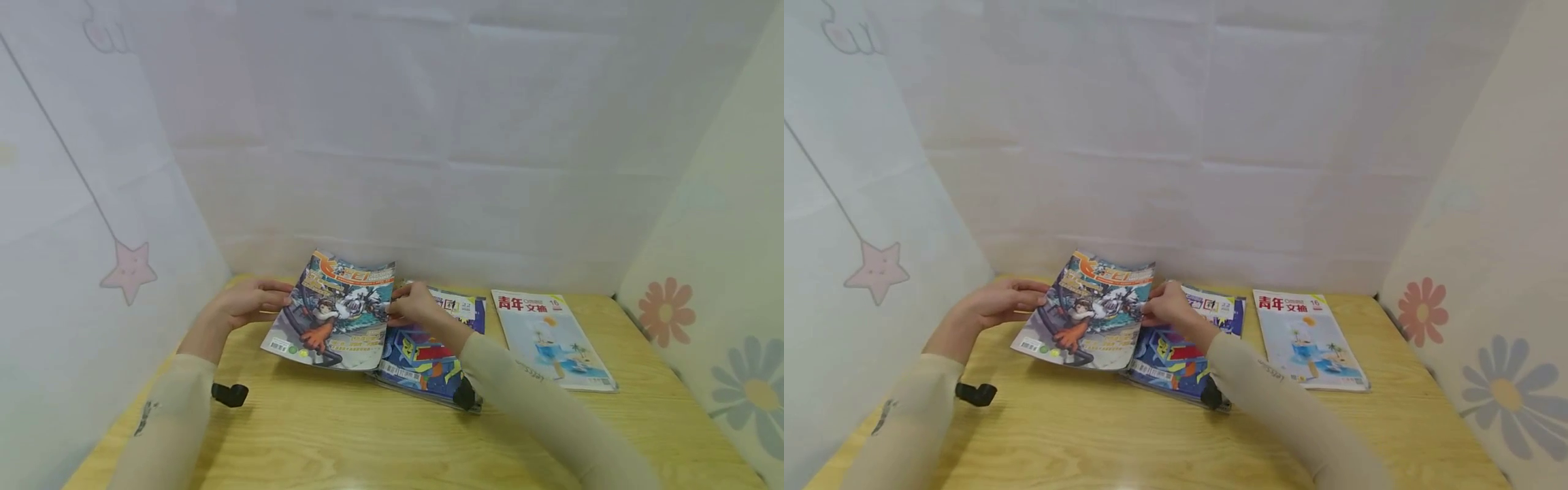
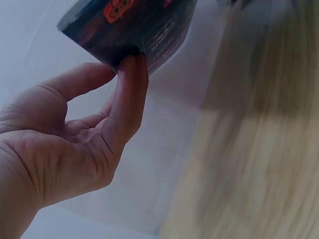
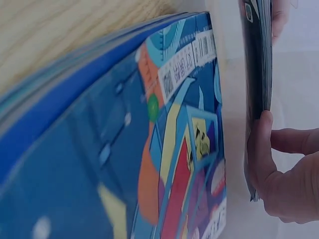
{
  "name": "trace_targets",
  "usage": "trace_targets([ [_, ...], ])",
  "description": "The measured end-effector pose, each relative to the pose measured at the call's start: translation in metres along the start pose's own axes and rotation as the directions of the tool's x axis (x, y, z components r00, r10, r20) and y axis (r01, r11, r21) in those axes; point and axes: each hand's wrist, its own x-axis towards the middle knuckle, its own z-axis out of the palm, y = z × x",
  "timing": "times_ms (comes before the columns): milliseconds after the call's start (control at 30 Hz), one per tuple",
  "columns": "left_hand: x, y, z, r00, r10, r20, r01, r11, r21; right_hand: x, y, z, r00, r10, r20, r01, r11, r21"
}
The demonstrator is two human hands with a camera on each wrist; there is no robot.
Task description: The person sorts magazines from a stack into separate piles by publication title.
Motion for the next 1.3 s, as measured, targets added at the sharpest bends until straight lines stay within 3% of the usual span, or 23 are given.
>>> trace_targets([
  [300, -0.003, -0.024, -0.023, 0.997, -0.064, -0.043, 0.064, 0.998, 0.005, 0.024, 0.012, 0.033, 1.0, 0.023, 0.018, -0.024, 1.0, 0.02],
  [600, 0.001, -0.042, -0.03, 0.992, -0.119, -0.052, 0.119, 0.993, -0.002, 0.031, 0.018, 0.05, 1.0, 0.011, -0.018, -0.012, 0.999, -0.047],
  [800, 0.008, -0.048, -0.03, 0.988, -0.14, -0.067, 0.144, 0.988, 0.055, 0.038, 0.024, 0.058, 0.997, -0.007, -0.082, -0.001, 0.995, -0.098],
  [1000, 0.002, -0.04, -0.022, 0.986, -0.125, -0.115, 0.145, 0.97, 0.193, 0.031, 0.022, 0.055, 0.996, 0.0, -0.091, -0.013, 0.99, -0.142],
  [1167, -0.008, -0.016, -0.004, 0.976, -0.081, -0.202, 0.148, 0.927, 0.346, 0.019, 0.009, 0.05, 0.997, 0.036, -0.073, -0.049, 0.983, -0.177],
  [1300, -0.01, 0.0, 0.009, 0.981, -0.028, -0.191, 0.103, 0.912, 0.396, 0.009, 0.0, 0.04, 0.999, 0.04, -0.009, -0.041, 0.99, -0.136],
])
